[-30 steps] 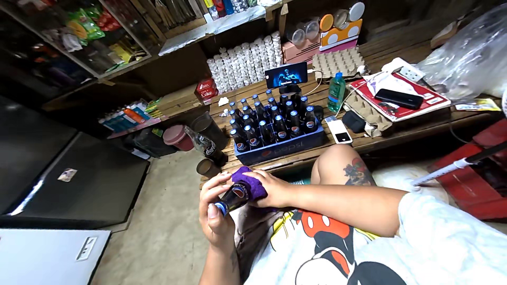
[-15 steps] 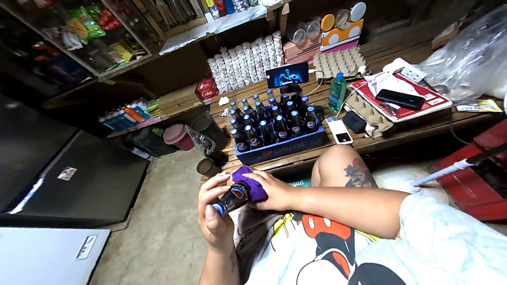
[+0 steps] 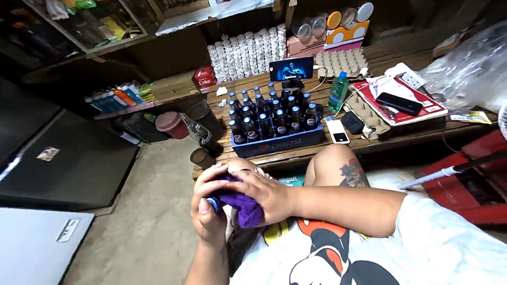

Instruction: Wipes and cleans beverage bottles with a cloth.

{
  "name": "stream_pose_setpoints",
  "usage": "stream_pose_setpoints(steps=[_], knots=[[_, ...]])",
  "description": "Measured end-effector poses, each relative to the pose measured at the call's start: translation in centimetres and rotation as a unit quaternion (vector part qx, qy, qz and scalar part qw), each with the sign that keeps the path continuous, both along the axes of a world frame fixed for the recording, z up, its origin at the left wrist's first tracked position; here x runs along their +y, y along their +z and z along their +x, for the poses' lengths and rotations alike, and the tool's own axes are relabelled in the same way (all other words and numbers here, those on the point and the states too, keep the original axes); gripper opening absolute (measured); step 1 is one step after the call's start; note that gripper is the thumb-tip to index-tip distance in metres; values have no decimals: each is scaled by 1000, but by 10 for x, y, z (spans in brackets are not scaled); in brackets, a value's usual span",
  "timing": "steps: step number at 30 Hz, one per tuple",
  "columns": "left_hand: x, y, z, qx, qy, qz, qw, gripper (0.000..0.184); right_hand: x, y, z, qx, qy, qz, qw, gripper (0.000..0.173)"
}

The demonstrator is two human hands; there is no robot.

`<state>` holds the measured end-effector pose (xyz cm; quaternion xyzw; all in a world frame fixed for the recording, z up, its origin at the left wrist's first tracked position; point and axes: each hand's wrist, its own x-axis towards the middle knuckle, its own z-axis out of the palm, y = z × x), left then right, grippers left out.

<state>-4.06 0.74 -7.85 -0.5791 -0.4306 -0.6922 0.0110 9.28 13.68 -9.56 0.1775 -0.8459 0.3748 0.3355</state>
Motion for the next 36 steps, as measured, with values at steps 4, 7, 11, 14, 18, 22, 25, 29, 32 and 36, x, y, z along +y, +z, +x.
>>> stream_pose_setpoints(steps=[4, 7, 11, 14, 18, 22, 25, 29, 32, 36], knots=[[-5, 4, -5, -5, 21, -23, 1000, 46, 10, -17, -5, -108, -30, -37, 993, 93], [-7, 10, -9, -71, 48, -1, 996, 34, 15, -18, -6, -258, -85, -53, 961, 95], [-7, 18, -8, -219, 75, 45, 972, 20, 18, -21, -12, -330, -114, -65, 935, 89], [-2, 26, 0, -311, 107, 85, 940, 28, 19, -23, -13, -349, -118, -83, 926, 87], [-2, 17, 8, -255, 9, 151, 955, 25, 20, -22, -11, -374, -125, -106, 913, 88], [-14, 16, 10, -98, -126, 101, 982, 34, 16, -26, -7, -327, -127, -111, 930, 89], [-15, 20, 9, -7, -151, 54, 987, 40, 13, -26, -4, -288, -117, -115, 944, 89], [-8, 14, 0, 39, -195, 30, 979, 42, 6, -22, 1, -227, -88, -97, 965, 88], [-7, 12, -4, 36, -219, 33, 974, 43, -3, -11, 6, -188, -63, -108, 974, 86], [-4, 10, -5, 33, -231, 43, 971, 41, -9, -4, 7, -120, -35, -71, 990, 81]])
